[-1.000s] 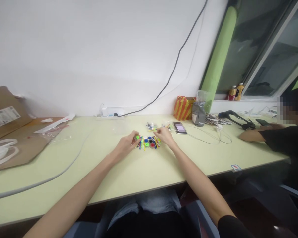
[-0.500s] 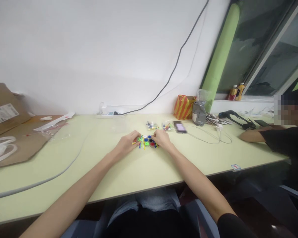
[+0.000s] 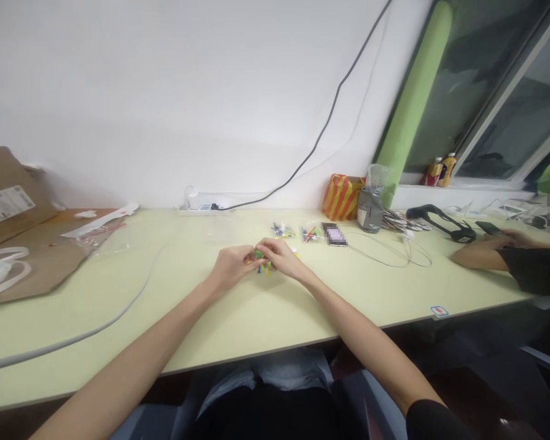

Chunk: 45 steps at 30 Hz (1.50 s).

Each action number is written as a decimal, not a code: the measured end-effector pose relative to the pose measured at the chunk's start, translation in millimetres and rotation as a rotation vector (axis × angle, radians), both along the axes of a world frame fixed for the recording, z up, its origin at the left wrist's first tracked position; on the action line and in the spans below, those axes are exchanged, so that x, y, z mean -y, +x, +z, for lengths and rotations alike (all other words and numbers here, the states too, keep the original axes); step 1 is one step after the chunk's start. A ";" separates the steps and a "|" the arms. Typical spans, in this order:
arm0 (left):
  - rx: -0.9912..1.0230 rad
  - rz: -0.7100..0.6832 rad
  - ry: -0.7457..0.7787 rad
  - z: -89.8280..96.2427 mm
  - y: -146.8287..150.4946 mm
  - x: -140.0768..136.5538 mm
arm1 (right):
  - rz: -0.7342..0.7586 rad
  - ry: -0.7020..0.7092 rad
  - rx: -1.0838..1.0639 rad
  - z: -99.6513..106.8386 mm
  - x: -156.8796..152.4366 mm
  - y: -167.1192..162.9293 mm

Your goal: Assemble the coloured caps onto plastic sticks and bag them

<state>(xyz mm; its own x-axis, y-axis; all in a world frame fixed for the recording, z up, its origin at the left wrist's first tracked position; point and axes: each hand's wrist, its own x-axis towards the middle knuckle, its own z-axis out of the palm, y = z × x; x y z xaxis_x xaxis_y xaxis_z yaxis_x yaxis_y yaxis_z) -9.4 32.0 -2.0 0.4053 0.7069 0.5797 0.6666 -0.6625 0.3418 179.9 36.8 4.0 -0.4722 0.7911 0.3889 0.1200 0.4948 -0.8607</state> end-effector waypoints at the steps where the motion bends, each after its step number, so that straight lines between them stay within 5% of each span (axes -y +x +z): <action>1: 0.022 0.013 0.001 -0.1 -0.1 -0.2 | 0.011 -0.035 -0.036 1.7 0.8 0.1; 9: 0.044 -0.006 0.012 0.8 -0.6 -0.1 | 0.014 -0.146 -0.184 9.6 1.3 5.1; 16: -0.003 0.008 -0.046 3.7 2.8 2.2 | -0.148 0.070 -0.094 18.6 -0.7 16.8; 23: -0.043 0.021 -0.097 2.7 2.8 1.6 | -0.401 0.268 0.253 20.7 -21.4 48.2; 30: -0.055 0.008 -0.091 3.2 2.2 2.6 | -0.215 0.131 0.523 35.4 -39.5 85.7; 36: -0.047 -0.001 -0.083 2.1 3.7 3.0 | -0.048 -0.082 0.408 20.5 -34.3 104.2; 45: -0.059 -0.015 -0.094 2.6 4.9 4.2 | 0.043 -0.227 0.709 5.1 -36.3 114.8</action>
